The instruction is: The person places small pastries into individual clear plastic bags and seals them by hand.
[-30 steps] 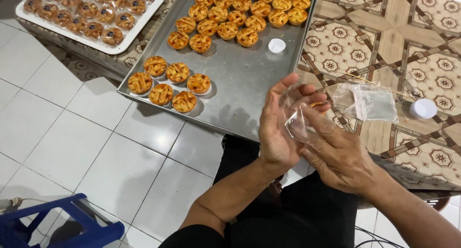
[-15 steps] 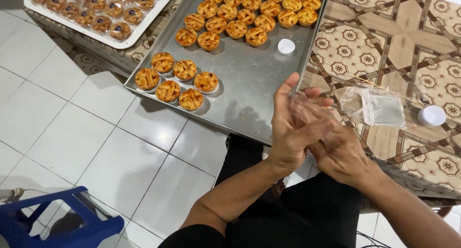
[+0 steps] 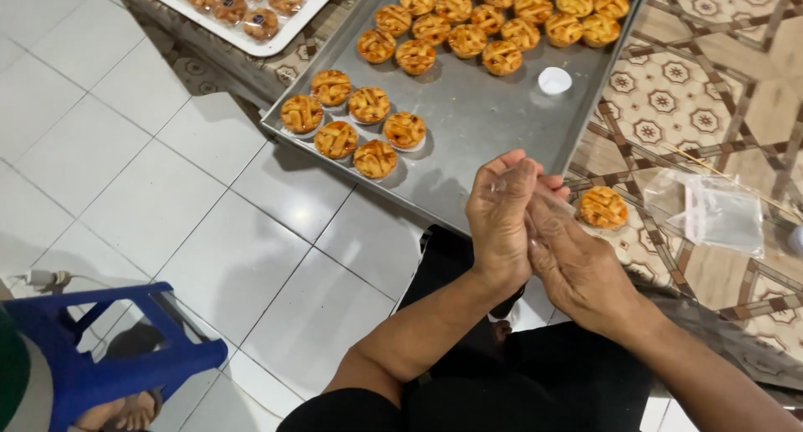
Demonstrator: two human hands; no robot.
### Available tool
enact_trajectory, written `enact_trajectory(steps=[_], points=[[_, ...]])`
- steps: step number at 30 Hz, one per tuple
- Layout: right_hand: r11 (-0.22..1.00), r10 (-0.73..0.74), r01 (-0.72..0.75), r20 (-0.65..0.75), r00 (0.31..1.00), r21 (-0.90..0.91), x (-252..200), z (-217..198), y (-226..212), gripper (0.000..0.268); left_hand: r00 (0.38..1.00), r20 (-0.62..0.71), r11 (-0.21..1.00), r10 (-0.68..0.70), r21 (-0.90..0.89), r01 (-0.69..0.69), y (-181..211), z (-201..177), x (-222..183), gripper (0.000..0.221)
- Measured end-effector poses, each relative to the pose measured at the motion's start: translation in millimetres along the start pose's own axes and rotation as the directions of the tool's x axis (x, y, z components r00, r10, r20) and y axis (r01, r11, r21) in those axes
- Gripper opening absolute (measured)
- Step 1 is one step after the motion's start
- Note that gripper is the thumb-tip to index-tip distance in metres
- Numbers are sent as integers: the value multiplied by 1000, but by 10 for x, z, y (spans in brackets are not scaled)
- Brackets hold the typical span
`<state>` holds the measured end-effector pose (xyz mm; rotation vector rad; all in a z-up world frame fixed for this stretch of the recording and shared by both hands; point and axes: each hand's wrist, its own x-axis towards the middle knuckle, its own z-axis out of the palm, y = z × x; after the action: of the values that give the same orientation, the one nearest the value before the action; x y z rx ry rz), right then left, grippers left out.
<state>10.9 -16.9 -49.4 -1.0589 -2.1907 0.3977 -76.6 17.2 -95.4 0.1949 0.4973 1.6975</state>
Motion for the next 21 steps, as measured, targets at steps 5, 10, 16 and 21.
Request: enact_trajectory(steps=[5, 10, 16, 21], points=[[988, -86, 76, 72, 994, 132, 2, 106, 178, 44, 990, -129, 998, 48, 52, -41, 208, -344, 209, 36], [900, 63, -95, 89, 994, 424, 331, 65, 581, 32, 969, -173, 983, 178, -5, -181, 612, -974, 517, 29], [735, 187, -265, 190, 964, 625, 1281, 1082, 1275, 37, 961, -248, 992, 119, 0, -123, 1013, -1190, 451, 36], [864, 202, -322, 319, 926, 387, 1734, 1675, 1729, 54, 956, -269, 993, 120, 25, -117, 1202, -1303, 522, 39]])
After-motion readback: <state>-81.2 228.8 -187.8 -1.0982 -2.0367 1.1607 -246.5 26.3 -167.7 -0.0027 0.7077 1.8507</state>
